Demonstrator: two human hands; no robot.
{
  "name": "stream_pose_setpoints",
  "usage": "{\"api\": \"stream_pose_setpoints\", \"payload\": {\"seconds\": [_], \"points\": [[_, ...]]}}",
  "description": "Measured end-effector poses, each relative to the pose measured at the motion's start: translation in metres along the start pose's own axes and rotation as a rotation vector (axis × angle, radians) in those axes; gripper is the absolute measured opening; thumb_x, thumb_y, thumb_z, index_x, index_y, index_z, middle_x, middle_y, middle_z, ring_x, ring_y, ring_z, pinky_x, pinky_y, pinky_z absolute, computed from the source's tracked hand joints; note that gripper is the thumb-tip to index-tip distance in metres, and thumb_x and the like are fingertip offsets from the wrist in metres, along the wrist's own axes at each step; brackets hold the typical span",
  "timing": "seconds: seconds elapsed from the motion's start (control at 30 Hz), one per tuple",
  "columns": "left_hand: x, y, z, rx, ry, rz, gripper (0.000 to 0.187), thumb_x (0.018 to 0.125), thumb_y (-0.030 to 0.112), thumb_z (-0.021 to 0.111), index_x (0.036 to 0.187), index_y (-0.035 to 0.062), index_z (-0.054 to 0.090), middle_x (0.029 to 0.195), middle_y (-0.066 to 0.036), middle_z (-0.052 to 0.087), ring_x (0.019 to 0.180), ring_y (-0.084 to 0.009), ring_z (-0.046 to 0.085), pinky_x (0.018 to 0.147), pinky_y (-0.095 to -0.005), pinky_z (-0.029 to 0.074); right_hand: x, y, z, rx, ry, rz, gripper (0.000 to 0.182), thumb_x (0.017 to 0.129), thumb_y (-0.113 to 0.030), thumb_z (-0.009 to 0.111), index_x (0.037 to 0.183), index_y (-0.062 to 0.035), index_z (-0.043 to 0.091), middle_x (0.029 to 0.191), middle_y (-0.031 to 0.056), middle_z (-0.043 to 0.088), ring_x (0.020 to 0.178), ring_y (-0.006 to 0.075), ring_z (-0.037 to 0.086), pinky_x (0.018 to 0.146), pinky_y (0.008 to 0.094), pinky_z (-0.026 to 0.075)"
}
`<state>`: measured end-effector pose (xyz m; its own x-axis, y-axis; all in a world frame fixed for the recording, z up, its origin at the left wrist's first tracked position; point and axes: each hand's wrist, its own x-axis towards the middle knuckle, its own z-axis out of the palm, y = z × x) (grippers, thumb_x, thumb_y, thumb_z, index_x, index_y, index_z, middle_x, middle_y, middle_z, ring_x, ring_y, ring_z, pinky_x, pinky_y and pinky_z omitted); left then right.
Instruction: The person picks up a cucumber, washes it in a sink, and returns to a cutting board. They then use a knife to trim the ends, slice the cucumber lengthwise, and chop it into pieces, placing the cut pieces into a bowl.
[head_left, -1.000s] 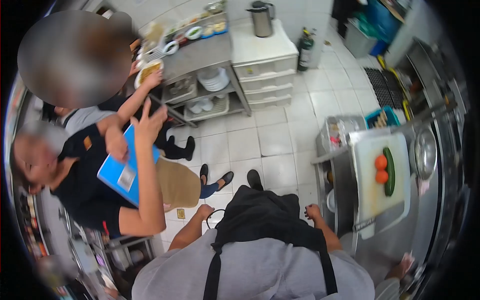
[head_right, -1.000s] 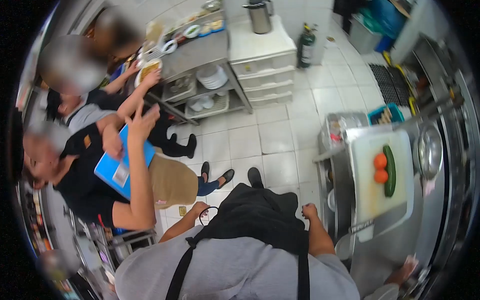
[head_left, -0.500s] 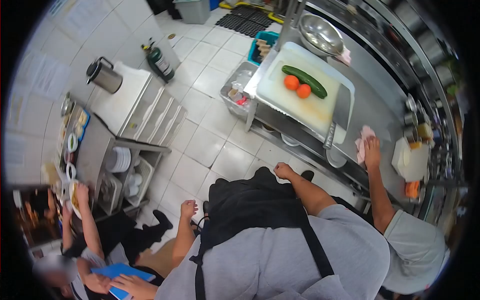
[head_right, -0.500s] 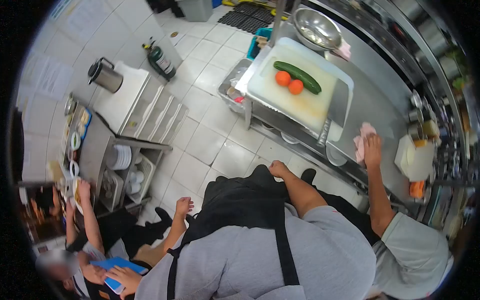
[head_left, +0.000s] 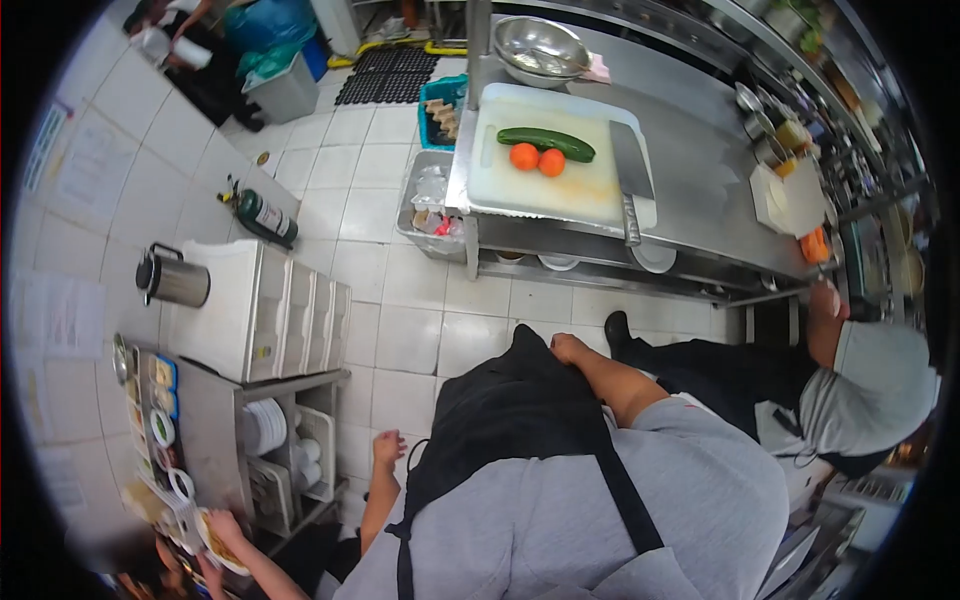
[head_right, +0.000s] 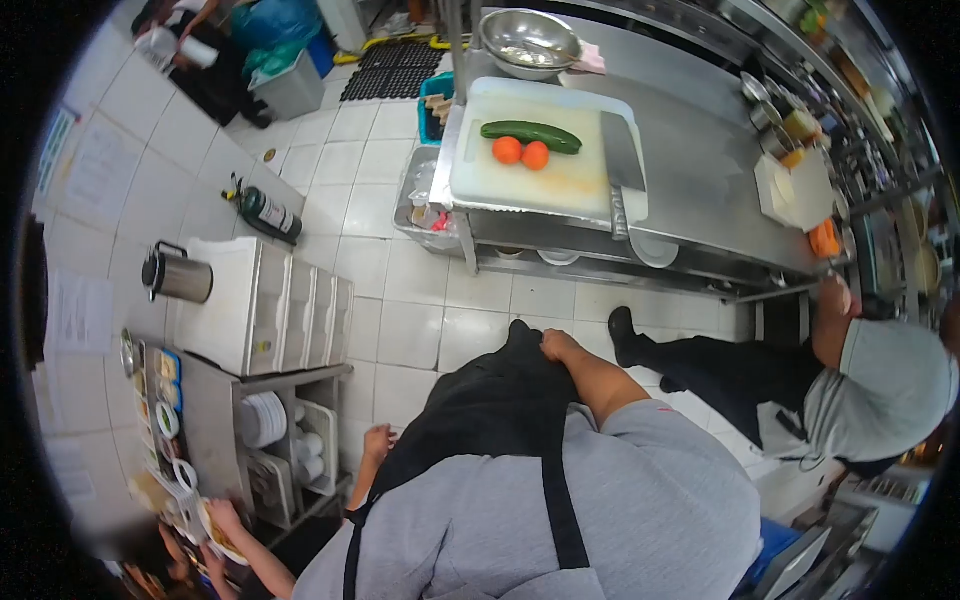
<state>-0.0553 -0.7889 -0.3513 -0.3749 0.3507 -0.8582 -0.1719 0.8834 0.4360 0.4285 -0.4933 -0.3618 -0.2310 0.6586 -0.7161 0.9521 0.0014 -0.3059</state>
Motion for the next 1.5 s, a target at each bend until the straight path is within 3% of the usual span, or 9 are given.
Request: {"api": "stream_pose_setpoints", "payload": {"seconds": [0.2,0.4,0.43,0.47,0.77,1.07,1.17,1.4,1.5], "points": [[0.033,-0.003,-0.009,0.601,-0.378,0.492,0.030,0.099,0.026,0.064,0.097,-0.0034,0.070,0.078,-0.011,0.073,0.064,-0.0201,0.070,0.057,-0.0322,0.056,-0.035,0.009,0.031,0.103,0.127,0.074,0.037,0.088,-0.035,0.067,0.107,-0.0042,0.075,0.112,0.0217,0.073,0.108,0.0383,0.069,0.094,0.0446,0.054],[0.044,0.087,-0.015,0.595,-0.287,0.164,0.034,0.099,0.030,0.063,0.118,0.0013,0.065,0.094,-0.015,0.074,0.078,-0.0270,0.073,0.065,-0.0421,0.058,-0.121,0.026,0.087,0.520,0.249,0.406,0.037,0.088,-0.036,0.069,0.107,-0.0050,0.075,0.111,0.0201,0.074,0.108,0.0372,0.070,0.095,0.0437,0.054],[0.072,0.101,-0.022,0.796,-0.438,0.393,0.039,0.099,0.031,0.063,0.126,0.0023,0.059,0.102,-0.017,0.073,0.081,-0.0298,0.073,0.067,-0.0442,0.058,-0.132,0.029,0.101,0.548,0.265,0.461,0.039,0.087,-0.038,0.070,0.109,-0.0053,0.076,0.114,0.0206,0.074,0.110,0.0371,0.070,0.097,0.0431,0.054],[0.080,0.124,-0.017,0.528,-0.337,0.104,0.038,0.100,0.032,0.063,0.124,0.0027,0.059,0.101,-0.017,0.074,0.083,-0.0299,0.073,0.068,-0.0451,0.058,-0.147,0.030,0.115,0.575,0.275,0.495,0.039,0.087,-0.038,0.070,0.109,-0.0053,0.076,0.114,0.0206,0.074,0.110,0.0371,0.070,0.097,0.0431,0.054],[0.086,0.244,0.049,0.583,-0.283,0.296,0.039,0.099,0.031,0.063,0.126,0.0030,0.057,0.105,-0.015,0.070,0.085,-0.0291,0.072,0.071,-0.0440,0.058,-0.223,0.035,0.167,0.793,0.405,0.732,0.038,0.089,-0.028,0.059,0.108,0.0005,0.076,0.120,0.0258,0.070,0.117,0.0412,0.066,0.103,0.0451,0.053],[0.019,0.179,0.138,0.626,-0.378,0.309,0.038,0.099,0.029,0.064,0.124,0.0012,0.058,0.101,-0.016,0.073,0.078,-0.0291,0.073,0.064,-0.0420,0.058,-0.232,0.088,0.177,0.726,0.263,0.611,0.045,0.091,-0.031,0.060,0.122,-0.0003,0.069,0.130,0.0255,0.066,0.122,0.0409,0.063,0.106,0.0453,0.051],[0.039,0.140,0.128,0.833,-0.503,0.506,0.040,0.099,0.029,0.063,0.126,-0.0001,0.057,0.104,-0.017,0.073,0.079,-0.0305,0.073,0.065,-0.0416,0.058,-0.216,0.122,0.198,0.700,0.312,0.574,0.041,0.089,-0.035,0.063,0.115,-0.0053,0.074,0.125,0.0223,0.070,0.119,0.0377,0.066,0.102,0.0466,0.052],[-0.068,0.098,0.140,0.771,-0.226,0.275,0.038,0.100,0.028,0.061,0.126,-0.0004,0.058,0.102,-0.017,0.073,0.080,-0.0300,0.073,0.066,-0.0420,0.058,-0.232,0.185,0.184,0.708,0.293,0.474,0.038,0.084,-0.026,0.065,0.107,0.0026,0.074,0.111,0.0271,0.073,0.105,0.0402,0.071,0.090,0.0454,0.057],[-0.064,0.072,0.146,0.851,-0.273,0.385,0.037,0.100,0.028,0.061,0.125,0.0001,0.059,0.101,-0.016,0.073,0.078,-0.0278,0.072,0.066,-0.0410,0.057,-0.229,0.222,0.207,0.727,0.302,0.485,0.037,0.076,-0.023,0.067,0.101,0.0017,0.076,0.111,0.0272,0.073,0.106,0.0392,0.072,0.089,0.0447,0.057]]}}
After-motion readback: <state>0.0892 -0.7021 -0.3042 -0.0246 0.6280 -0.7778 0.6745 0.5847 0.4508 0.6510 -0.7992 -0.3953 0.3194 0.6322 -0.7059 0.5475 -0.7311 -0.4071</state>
